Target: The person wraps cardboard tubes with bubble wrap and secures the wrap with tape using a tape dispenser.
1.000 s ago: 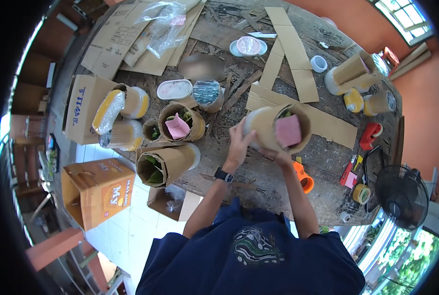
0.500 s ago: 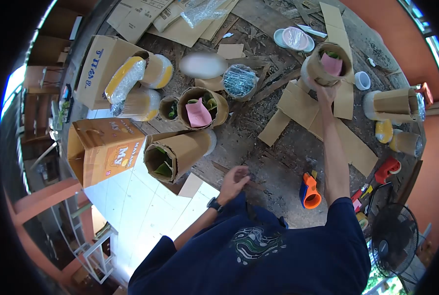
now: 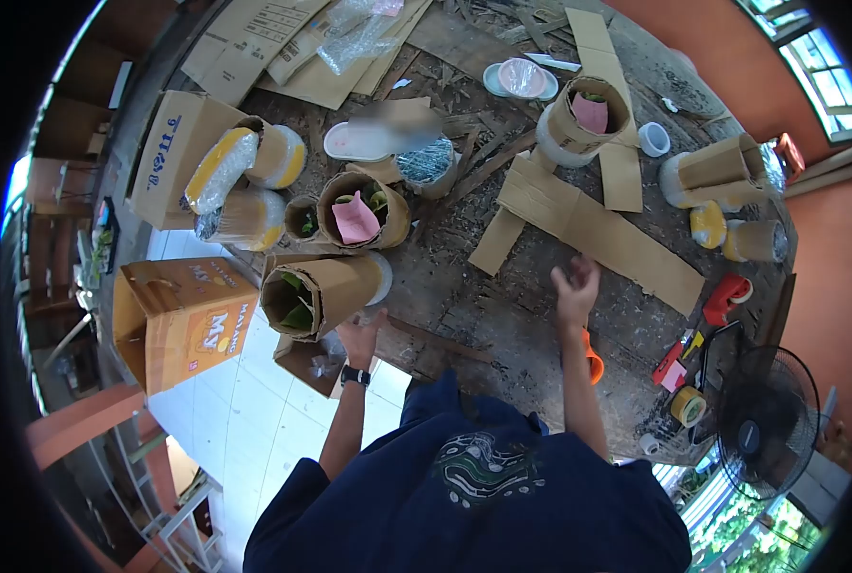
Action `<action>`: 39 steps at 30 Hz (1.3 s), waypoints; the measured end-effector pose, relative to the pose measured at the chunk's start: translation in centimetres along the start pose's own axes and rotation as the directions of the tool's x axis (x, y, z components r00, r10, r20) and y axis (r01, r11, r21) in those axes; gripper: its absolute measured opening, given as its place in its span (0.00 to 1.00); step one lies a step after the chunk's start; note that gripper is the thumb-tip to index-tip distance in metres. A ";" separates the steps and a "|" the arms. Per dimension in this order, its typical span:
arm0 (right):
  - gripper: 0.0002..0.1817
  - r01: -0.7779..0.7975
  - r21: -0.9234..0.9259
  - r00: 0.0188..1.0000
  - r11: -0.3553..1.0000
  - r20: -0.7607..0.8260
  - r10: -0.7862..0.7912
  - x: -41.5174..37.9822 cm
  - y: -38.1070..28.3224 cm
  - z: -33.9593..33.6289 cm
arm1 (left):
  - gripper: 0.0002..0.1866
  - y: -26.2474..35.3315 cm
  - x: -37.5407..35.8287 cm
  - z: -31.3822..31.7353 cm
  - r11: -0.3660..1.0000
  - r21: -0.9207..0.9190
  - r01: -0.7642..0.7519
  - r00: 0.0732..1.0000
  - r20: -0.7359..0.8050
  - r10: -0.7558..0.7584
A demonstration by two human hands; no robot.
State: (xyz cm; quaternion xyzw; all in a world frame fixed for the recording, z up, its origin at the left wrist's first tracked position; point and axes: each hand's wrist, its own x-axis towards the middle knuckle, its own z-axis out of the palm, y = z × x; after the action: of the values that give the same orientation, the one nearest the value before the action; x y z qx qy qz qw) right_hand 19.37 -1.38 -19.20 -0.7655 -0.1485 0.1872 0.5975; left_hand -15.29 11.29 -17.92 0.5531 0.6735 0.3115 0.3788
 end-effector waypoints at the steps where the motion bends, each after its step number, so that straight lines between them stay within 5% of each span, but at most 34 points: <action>1: 0.31 -0.043 0.110 0.998 0.993 0.049 0.038 -3.2 0.1 -0.6 | 0.35 0.2 0.4 -0.1 0.999 -0.023 0.030 0.999 0.014 -0.030; 5: 0.18 -0.254 0.108 0.928 0.961 0.306 0.211 -13.3 1.4 -1.8 | 0.33 -2.6 2.6 1.2 0.946 -0.308 -0.100 0.979 0.140 0.149; 8: 0.17 -0.363 0.016 0.795 0.932 0.527 0.301 -16.0 2.2 -2.4 | 0.32 -1.2 2.8 0.6 0.993 0.063 -0.095 0.978 0.194 0.082; 11: 0.16 -0.298 -0.006 0.812 0.954 0.524 0.257 -15.2 1.0 -3.0 | 0.35 -7.9 3.9 3.4 0.997 0.031 -0.073 0.963 0.261 0.063; 12: 0.16 -0.259 -0.020 0.837 0.966 0.494 0.235 -14.6 1.0 -3.3 | 0.32 -11.3 4.2 4.7 0.930 -0.366 0.023 0.967 0.244 0.072; 13: 0.16 -0.220 -0.035 0.860 0.975 0.465 0.210 -13.8 1.0 -3.5 | 0.28 -10.9 3.9 4.8 0.704 -0.703 0.106 0.970 0.228 0.081; 16: 0.16 -0.172 -0.035 0.893 0.984 0.415 0.171 -12.2 -0.2 -3.6 | 0.18 -3.7 1.7 4.1 0.872 -0.405 -0.273 0.952 -0.243 0.185; 17: 0.16 -0.168 -0.026 0.902 0.986 0.400 0.164 -11.9 -0.8 -3.6 | 0.23 -6.6 2.3 4.9 0.752 -0.652 -0.098 0.991 -0.130 0.017; 19: 0.16 -0.136 -0.024 0.894 0.990 0.427 0.133 -11.5 -1.2 -3.5 | 0.26 -1.4 -1.4 2.9 0.933 -0.065 -0.354 0.921 -0.200 0.336; 21: 0.17 -0.134 -0.024 0.880 0.991 0.456 0.130 -11.8 -2.3 -3.1 | 0.28 -4.8 -2.0 4.8 0.896 -0.364 -0.254 0.967 -0.113 0.228; 23: 0.18 -0.128 -0.054 0.851 0.990 0.508 0.138 -12.1 -1.8 -2.7 | 0.32 -0.5 -4.6 3.1 0.875 -0.387 -0.290 0.956 -0.078 0.283; 27: 0.20 -0.062 -0.227 0.796 0.972 0.577 0.185 -13.5 -2.5 -1.9 | 0.32 1.5 -6.7 2.7 0.989 -0.090 -0.117 0.945 0.296 0.139; 31: 0.21 0.012 -0.292 0.775 0.956 0.607 0.176 -14.9 -2.8 -2.5 | 0.35 3.9 -5.1 1.7 0.918 -0.350 -0.186 0.978 -0.160 0.137; 35: 0.20 0.003 -0.312 0.808 0.950 0.560 0.182 -14.9 -2.1 -4.0 | 0.40 4.1 -0.7 -0.8 0.944 -0.255 -0.209 0.959 -0.244 0.146; 39: 0.19 -0.021 -0.303 0.855 0.953 0.488 0.174 -14.2 -0.2 -6.1 | 0.46 -2.4 5.5 -1.5 0.864 -0.400 -0.304 0.930 -0.321 0.179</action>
State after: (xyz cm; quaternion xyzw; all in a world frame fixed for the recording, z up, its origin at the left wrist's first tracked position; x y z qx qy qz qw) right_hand 9.63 -12.93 -16.15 -0.7734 -0.2871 0.3896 0.4094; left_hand -18.33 16.26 -20.06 0.4844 0.5550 0.5752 0.3557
